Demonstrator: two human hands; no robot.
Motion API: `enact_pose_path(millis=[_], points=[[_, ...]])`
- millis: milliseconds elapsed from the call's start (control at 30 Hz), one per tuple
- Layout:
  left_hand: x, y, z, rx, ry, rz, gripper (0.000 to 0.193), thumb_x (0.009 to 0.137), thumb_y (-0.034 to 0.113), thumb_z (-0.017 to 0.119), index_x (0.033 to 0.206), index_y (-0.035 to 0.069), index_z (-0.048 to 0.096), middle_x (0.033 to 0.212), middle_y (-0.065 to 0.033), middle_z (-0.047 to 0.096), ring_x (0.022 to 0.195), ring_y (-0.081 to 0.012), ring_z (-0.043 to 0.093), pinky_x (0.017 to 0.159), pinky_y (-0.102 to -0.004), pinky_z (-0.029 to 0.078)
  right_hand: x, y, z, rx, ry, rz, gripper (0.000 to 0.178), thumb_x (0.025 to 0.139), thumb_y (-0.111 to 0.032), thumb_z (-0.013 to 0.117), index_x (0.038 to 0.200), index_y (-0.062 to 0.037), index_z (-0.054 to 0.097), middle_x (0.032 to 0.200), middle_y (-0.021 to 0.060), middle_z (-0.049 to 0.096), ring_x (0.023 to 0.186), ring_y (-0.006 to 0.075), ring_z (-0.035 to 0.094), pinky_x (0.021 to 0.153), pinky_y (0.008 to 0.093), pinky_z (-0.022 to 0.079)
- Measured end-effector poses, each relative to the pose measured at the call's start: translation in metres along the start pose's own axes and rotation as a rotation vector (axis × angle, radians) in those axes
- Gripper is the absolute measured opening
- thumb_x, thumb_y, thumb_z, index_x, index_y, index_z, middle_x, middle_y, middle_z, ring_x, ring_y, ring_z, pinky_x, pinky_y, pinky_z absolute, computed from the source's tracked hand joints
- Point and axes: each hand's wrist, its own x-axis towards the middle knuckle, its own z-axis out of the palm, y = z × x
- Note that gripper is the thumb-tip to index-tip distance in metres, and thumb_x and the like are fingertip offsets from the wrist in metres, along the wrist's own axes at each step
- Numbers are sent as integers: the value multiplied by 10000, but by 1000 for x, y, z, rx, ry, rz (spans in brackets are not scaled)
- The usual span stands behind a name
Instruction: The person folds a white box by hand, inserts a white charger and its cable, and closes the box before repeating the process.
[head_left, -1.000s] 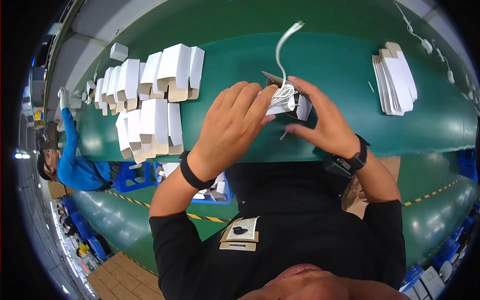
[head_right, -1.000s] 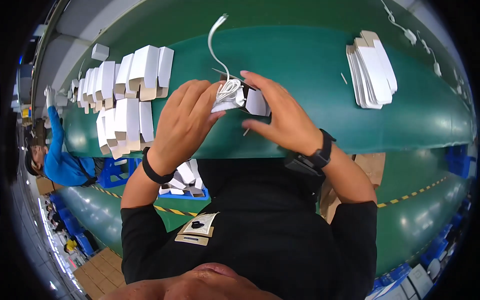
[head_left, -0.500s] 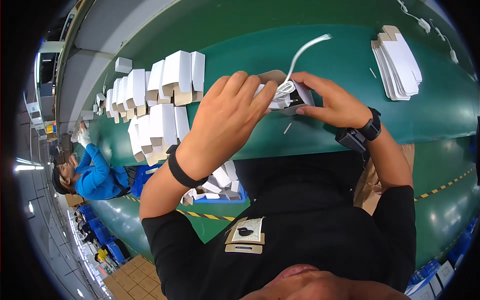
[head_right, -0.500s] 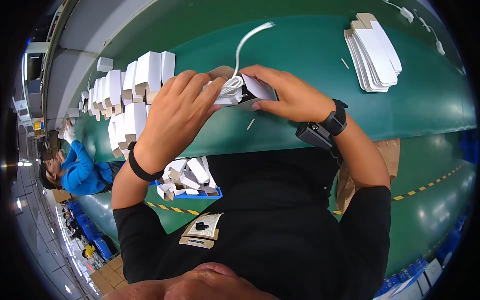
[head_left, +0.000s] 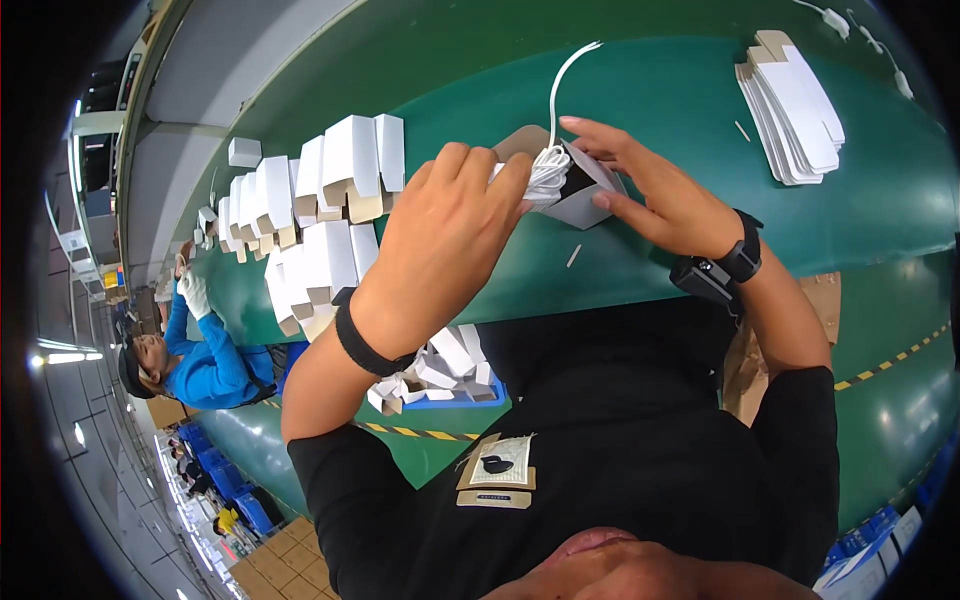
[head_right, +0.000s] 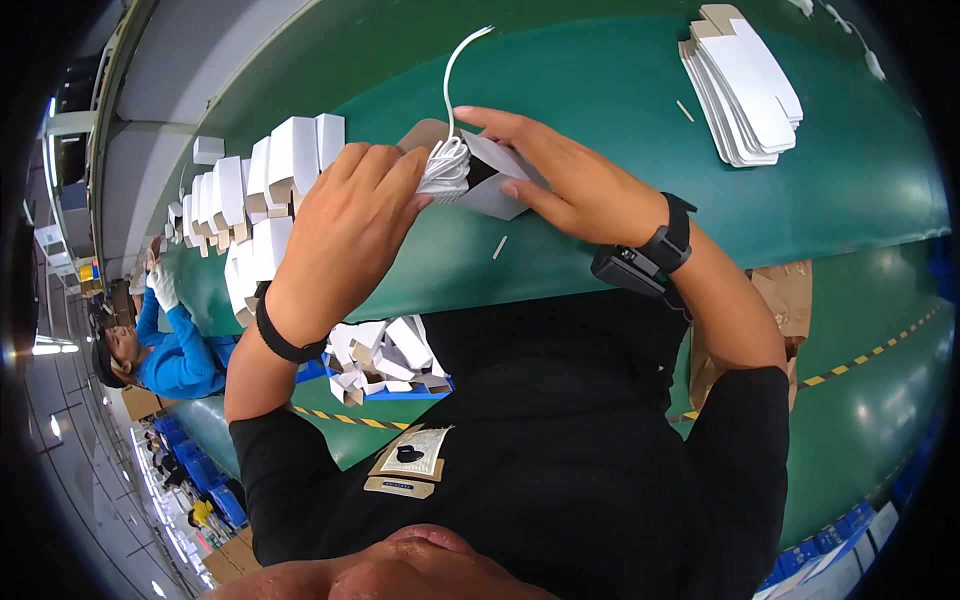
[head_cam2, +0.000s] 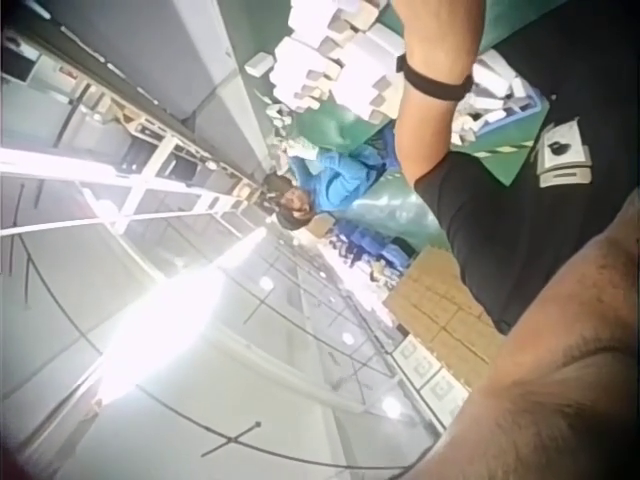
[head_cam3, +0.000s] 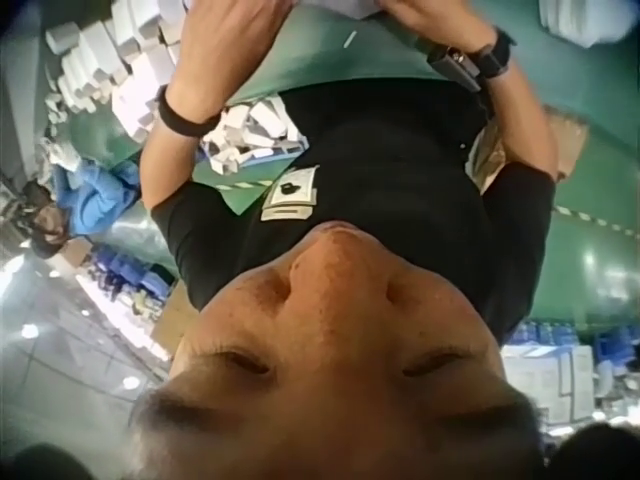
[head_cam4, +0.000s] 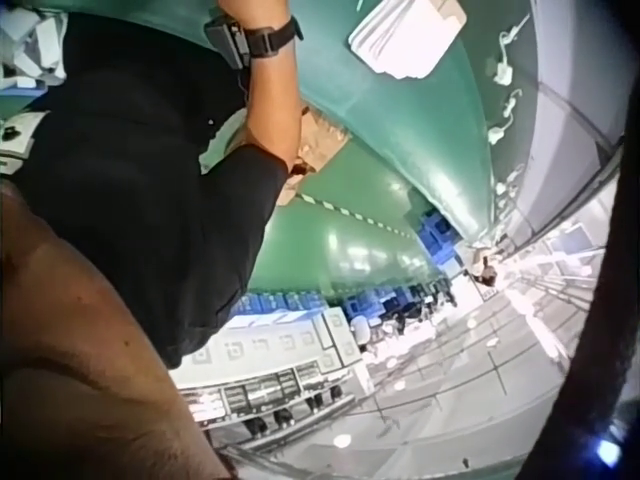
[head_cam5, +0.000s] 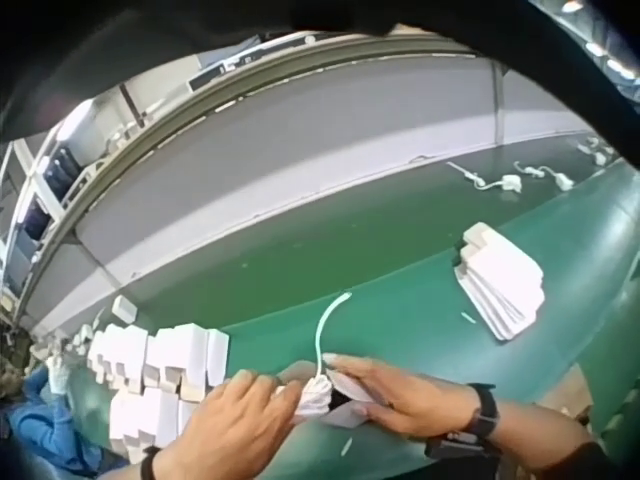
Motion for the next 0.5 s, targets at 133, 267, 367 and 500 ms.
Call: enact_pose_path(millis=[133, 267, 367, 500], points=[[6, 5, -7, 96, -113, 58, 264, 904, 180, 664, 1141, 81, 601, 963, -82, 593, 910, -241, 566, 753, -353, 475, 6, -11, -8, -109, -84, 7, 667, 915, 43, 594, 1530, -77, 365, 1493, 109, 480, 1346, 272, 502, 1157, 401, 382], [13, 3, -1, 174, -132, 98, 201, 918, 163, 639, 1099, 79, 621, 945, -77, 594, 885, -236, 578, 741, -360, 475, 9, -10, -5, -26, -100, 41, 683, 911, 63, 575, 1540, -79, 348, 1508, 104, 466, 1360, 286, 487, 1168, 412, 365], [26, 6, -2, 211, -207, 123, 166, 918, 151, 636, 1069, 82, 636, 937, -80, 599, 892, -243, 594, 750, -362, 481, 7, -3, -2, 75, -67, 41, 701, 904, 81, 558, 1548, -80, 329, 1514, 109, 462, 1366, 290, 481, 1176, 419, 353], [31, 0, 4, 84, -184, 157, 135, 920, 146, 632, 1034, 75, 648, 938, -88, 612, 921, -257, 616, 765, -373, 494, 5, 6, 0, 148, -14, 21, 726, 894, 103, 531, 1557, -82, 301, 1517, 133, 456, 1374, 287, 474, 1183, 425, 342]])
